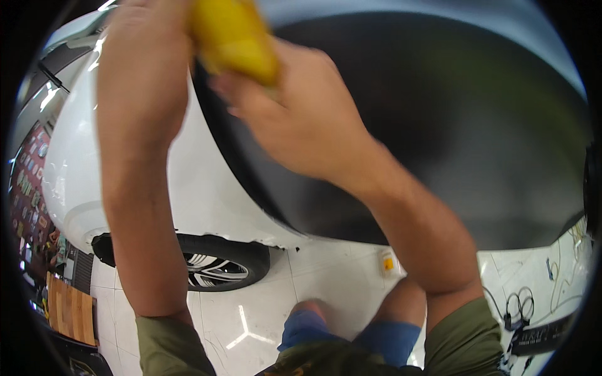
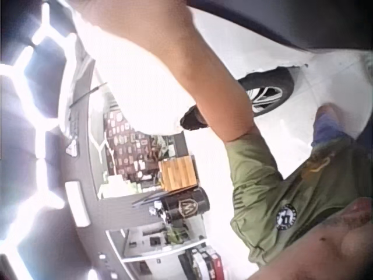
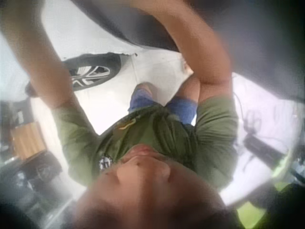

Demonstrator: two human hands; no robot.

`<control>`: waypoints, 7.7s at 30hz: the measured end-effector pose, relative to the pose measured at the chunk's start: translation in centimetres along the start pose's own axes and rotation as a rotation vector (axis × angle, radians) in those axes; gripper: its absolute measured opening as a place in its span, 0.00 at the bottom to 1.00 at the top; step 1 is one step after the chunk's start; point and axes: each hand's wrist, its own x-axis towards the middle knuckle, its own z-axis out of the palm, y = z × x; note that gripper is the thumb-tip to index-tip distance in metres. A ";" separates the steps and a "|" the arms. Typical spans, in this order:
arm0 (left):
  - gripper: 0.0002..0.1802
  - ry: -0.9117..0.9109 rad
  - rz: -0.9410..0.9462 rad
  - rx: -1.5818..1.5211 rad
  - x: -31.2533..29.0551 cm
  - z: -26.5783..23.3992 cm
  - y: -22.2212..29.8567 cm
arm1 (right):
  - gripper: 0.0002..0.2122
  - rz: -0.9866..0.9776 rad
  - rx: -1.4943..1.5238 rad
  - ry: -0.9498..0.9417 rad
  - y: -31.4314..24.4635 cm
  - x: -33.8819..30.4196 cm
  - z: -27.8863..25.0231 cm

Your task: The person applies a matte black vinyl wrap to the side of a white SUV in a garage. They use a yellow squeegee to smooth the wrap along the door and fender, then use a green plastic tool to tuck the edges into panel gaps and creases.

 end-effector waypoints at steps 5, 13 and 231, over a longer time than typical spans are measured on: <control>0.33 0.085 -0.085 0.580 3.2 2.2 -4.2 | 0.11 0.130 -0.001 -0.125 1.2 -11.9 -4.9; 0.37 0.211 -0.091 0.806 5.1 6.0 -6.1 | 0.10 0.625 0.267 -0.278 2.9 -23.8 -9.4; 0.28 0.237 -1.179 -0.045 -43.3 19.7 -7.2 | 0.11 0.680 -0.378 -0.231 14.1 -48.5 0.9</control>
